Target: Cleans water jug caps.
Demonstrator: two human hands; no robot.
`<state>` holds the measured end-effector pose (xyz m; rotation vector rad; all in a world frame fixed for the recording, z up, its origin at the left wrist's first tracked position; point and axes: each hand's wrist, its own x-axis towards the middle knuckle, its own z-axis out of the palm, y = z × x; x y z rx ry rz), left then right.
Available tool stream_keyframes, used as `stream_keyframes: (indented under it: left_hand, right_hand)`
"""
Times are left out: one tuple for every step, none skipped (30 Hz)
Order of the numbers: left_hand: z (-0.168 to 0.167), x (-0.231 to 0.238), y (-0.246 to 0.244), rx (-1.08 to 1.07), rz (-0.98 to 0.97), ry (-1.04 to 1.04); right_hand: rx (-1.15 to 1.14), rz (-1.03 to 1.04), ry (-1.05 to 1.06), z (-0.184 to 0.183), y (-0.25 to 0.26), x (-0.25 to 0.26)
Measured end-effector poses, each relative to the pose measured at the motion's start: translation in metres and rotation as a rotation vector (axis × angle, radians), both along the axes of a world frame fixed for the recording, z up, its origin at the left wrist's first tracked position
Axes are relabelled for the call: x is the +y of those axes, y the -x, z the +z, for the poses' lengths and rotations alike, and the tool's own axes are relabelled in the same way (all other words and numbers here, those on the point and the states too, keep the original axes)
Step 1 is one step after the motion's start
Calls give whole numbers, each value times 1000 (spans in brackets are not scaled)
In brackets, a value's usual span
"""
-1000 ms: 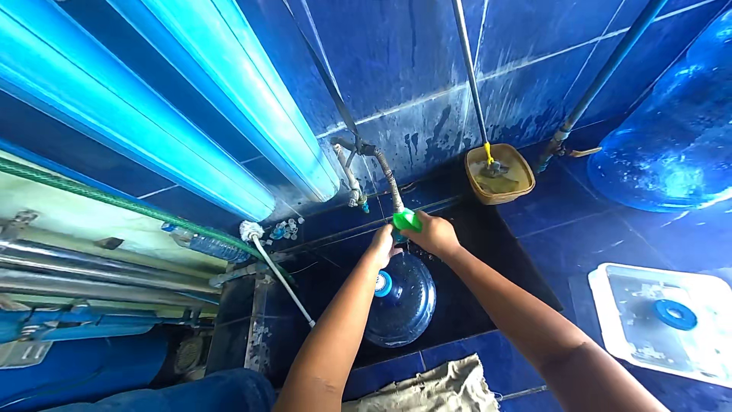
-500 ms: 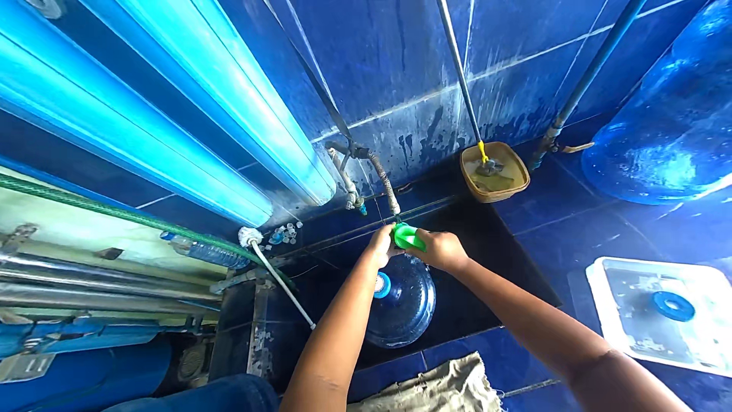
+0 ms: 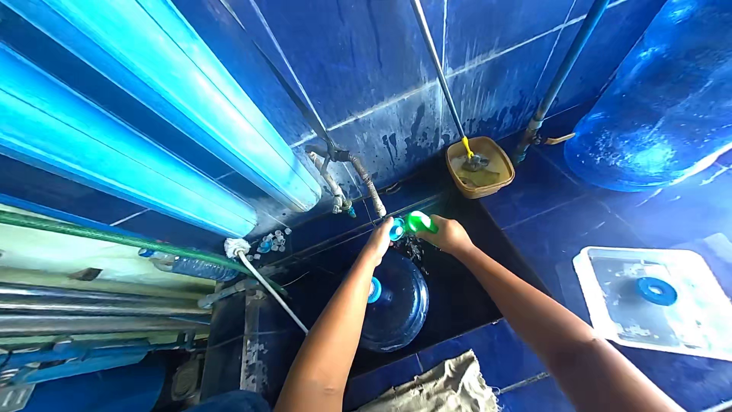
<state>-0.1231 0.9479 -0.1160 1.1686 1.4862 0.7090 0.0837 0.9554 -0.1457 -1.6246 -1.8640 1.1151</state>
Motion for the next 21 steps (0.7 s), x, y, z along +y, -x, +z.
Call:
stream_keyframes:
  left_hand:
    - [3, 0, 3, 8, 0, -20]
    - [5, -1, 4, 12, -2, -38]
    - [5, -1, 4, 5, 7, -49]
    - [4, -2, 1, -17, 41, -54]
    - [2, -1, -2, -62, 96, -42]
    - [-1, 2, -4, -99, 162, -27]
    - [-3, 4, -3, -118, 204, -3]
    - [-3, 5, -1, -109, 223, 14]
    - [-2, 6, 1, -78, 225, 16]
    - [-3, 5, 2, -51, 219, 10]
    - [-4, 5, 2, -47, 214, 11]
    - [-5, 4, 0, -65, 218, 11]
    - [-6, 4, -2, -83, 229, 2]
    - [-6, 5, -3, -84, 229, -12]
    - [-4, 5, -4, -71, 199, -12]
    - [-1, 4, -5, -51, 165, -10]
    - [1, 3, -8, -31, 137, -11]
    - [4, 3, -11, -23, 129, -11]
    - [5, 4, -11, -22, 138, -12]
    - [7, 6, -11, -29, 150, -12]
    - [7, 8, -11, -39, 159, -12]
  right_hand:
    - [55, -40, 24, -2, 0, 3]
    - [161, -88, 28, -1, 4, 1]
    - [278, -134, 25, 2, 14, -3]
    - [364, -159, 19, 2, 24, -8]
    - [392, -155, 24, -2, 33, -11]
    - [381, -144, 53, -9, 38, -13]
    - [338, -135, 92, -14, 37, -14]
    - [285, -128, 114, -15, 33, -14]
    - [243, -130, 112, -13, 31, -15]
    - [208, -136, 97, -7, 30, -19]
    - [167, -124, 83, 1, 32, -25]
    - [107, -87, 82, 8, 34, -30]
    - [36, -37, 93, 15, 35, -32]
    - [-34, 1, 103, 21, 34, -31]
    - [-82, 10, 102, 24, 31, -27]
    - [-99, -10, 95, 25, 27, -22]
    - [-109, -31, 89, 26, 24, -18]
    - [-115, -34, 77, 27, 23, -17]
    - [-126, -7, 66, 28, 24, -20]
    - [-136, 38, 64, 30, 25, -23]
    - [-146, 76, 60, 32, 24, -26]
